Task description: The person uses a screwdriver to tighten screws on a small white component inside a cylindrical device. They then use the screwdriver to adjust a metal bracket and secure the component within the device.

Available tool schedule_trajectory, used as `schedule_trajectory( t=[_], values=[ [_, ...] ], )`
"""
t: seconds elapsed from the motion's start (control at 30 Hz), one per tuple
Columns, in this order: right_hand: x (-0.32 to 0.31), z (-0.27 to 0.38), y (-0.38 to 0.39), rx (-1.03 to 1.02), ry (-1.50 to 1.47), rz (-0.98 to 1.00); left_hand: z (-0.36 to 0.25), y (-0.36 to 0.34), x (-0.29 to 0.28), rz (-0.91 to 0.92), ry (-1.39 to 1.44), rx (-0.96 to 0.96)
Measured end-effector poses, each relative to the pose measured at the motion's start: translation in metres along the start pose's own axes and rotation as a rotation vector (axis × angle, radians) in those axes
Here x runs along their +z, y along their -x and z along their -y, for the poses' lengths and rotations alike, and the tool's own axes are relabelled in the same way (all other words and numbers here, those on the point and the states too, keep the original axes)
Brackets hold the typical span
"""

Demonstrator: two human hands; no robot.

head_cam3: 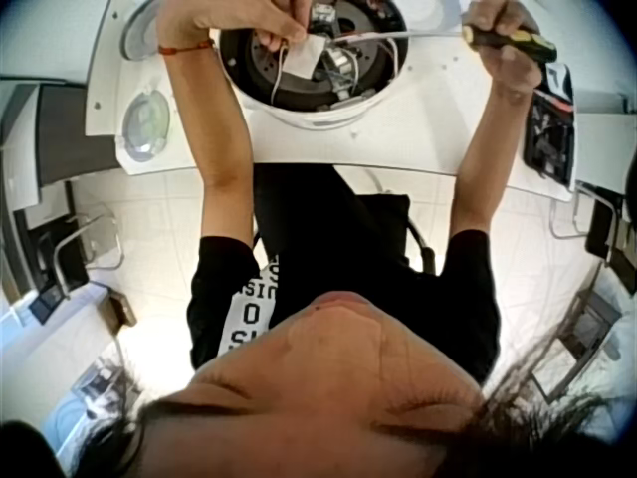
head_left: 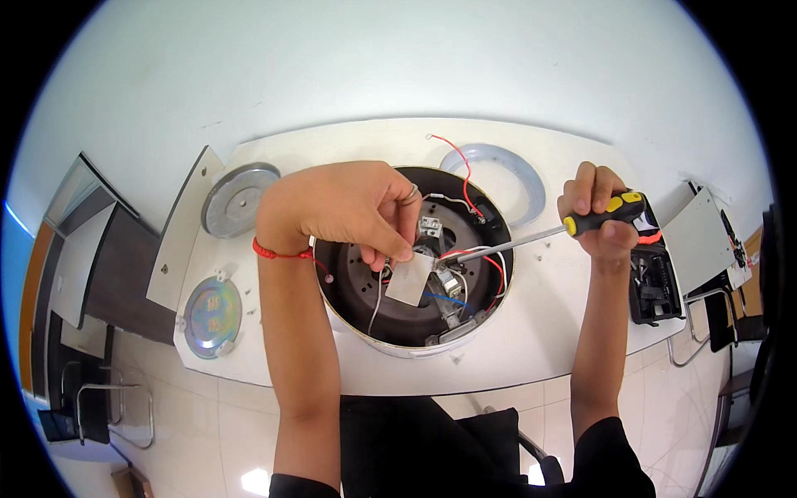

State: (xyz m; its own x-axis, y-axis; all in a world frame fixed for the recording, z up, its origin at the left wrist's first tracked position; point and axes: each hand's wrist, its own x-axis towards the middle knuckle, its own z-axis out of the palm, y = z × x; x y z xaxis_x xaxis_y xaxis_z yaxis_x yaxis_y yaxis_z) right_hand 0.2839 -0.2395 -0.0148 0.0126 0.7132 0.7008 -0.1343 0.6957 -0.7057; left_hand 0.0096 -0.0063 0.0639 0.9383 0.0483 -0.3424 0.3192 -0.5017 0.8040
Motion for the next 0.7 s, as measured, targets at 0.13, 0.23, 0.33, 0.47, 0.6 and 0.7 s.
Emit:
schedule_trajectory(
  t=[0.13,0.23,0.33,0.47,0.6,0.7],
  values=[
    [0.011,0.017,-0.009,-0.020,0.066,0.012,-0.001,-0.002,-0.002,0.022,-0.050,0.008],
    [0.022,0.030,-0.025,-0.006,0.131,0.015,-0.001,0.001,-0.001,0.000,-0.019,0.030],
    [0.032,0.037,-0.043,0.039,0.257,0.068,0.003,-0.002,-0.001,0.005,-0.004,0.040],
    [0.045,0.045,-0.056,-0.041,0.247,0.012,0.004,-0.001,-0.001,0.003,-0.007,0.048],
    [0.033,0.062,-0.070,-0.099,0.203,0.085,0.002,-0.001,-0.001,0.009,-0.023,0.065],
    [0.037,0.063,-0.081,-0.101,0.215,0.144,0.003,-0.002,-0.001,0.007,-0.008,0.057]
  ],
)
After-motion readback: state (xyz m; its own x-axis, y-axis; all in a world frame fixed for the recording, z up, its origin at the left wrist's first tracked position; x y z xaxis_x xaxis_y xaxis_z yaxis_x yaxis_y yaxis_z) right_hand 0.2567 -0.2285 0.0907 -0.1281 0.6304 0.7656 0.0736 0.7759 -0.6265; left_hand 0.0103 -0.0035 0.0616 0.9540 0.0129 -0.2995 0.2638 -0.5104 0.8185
